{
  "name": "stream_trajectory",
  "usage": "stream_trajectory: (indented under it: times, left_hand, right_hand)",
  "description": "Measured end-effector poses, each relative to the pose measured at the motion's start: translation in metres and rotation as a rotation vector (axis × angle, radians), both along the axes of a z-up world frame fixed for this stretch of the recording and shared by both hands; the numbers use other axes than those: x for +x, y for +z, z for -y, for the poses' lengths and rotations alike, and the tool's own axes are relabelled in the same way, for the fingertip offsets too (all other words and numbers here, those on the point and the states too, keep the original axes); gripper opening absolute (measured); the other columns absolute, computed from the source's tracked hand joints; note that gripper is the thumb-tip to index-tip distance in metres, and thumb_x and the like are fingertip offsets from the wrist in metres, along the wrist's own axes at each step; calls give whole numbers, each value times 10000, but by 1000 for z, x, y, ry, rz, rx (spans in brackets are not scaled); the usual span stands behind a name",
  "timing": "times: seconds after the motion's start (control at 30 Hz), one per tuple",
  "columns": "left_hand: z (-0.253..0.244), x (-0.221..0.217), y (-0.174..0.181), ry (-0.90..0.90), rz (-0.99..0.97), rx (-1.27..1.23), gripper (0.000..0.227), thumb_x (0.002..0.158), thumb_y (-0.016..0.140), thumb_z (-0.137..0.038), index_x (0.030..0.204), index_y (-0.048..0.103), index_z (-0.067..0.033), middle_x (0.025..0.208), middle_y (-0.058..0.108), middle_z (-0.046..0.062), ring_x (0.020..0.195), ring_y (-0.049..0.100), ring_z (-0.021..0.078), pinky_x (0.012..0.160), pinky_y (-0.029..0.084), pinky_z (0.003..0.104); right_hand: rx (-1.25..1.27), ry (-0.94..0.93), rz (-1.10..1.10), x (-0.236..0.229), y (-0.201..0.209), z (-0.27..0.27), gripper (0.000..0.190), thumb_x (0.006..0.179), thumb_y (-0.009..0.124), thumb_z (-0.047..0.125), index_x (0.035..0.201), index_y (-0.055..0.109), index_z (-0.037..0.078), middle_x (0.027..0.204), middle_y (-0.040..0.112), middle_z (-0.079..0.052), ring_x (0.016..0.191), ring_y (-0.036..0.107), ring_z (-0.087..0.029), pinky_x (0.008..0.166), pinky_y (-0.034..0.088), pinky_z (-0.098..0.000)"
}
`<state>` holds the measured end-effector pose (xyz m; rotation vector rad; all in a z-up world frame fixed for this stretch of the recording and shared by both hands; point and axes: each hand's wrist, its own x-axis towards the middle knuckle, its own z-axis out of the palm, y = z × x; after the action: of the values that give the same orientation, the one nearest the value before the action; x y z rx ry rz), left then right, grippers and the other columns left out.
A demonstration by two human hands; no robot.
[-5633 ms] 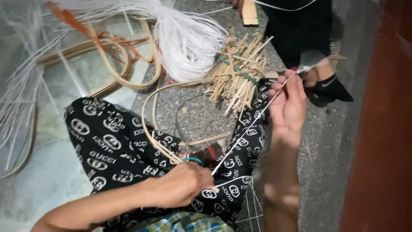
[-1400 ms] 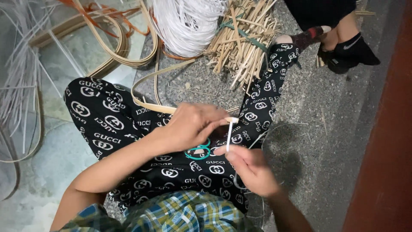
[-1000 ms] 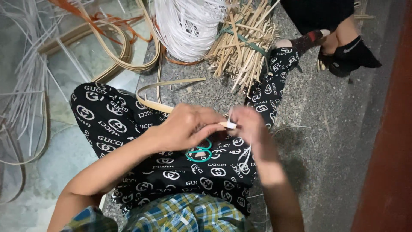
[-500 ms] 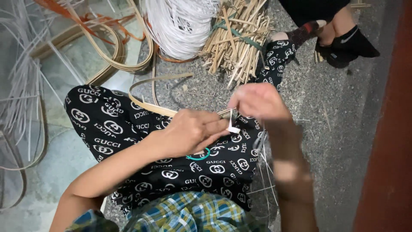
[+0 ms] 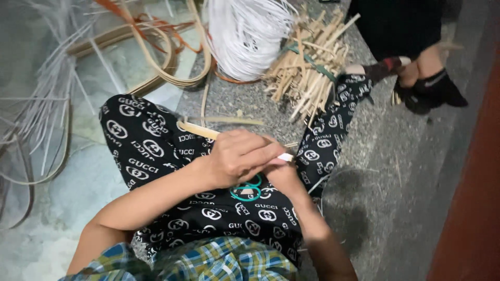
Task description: Weaving white plastic strips around bamboo and wooden frames to construct furniture components.
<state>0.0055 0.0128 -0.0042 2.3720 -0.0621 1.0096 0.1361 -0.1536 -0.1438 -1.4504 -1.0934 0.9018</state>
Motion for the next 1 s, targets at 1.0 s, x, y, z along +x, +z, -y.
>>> stream_trajectory:
  times: [1.0]
  left_hand:
    - [-24, -61, 50, -217, -211, 120, 396, 780, 684, -80, 1153, 640, 48, 899, 580, 80, 795, 618, 240, 670, 528, 368]
  right_hand:
    - [-79, 522, 500, 82, 207, -8, 108, 838, 797, 195, 829, 759, 95, 753, 742, -16, 678, 712, -115, 550, 554, -263]
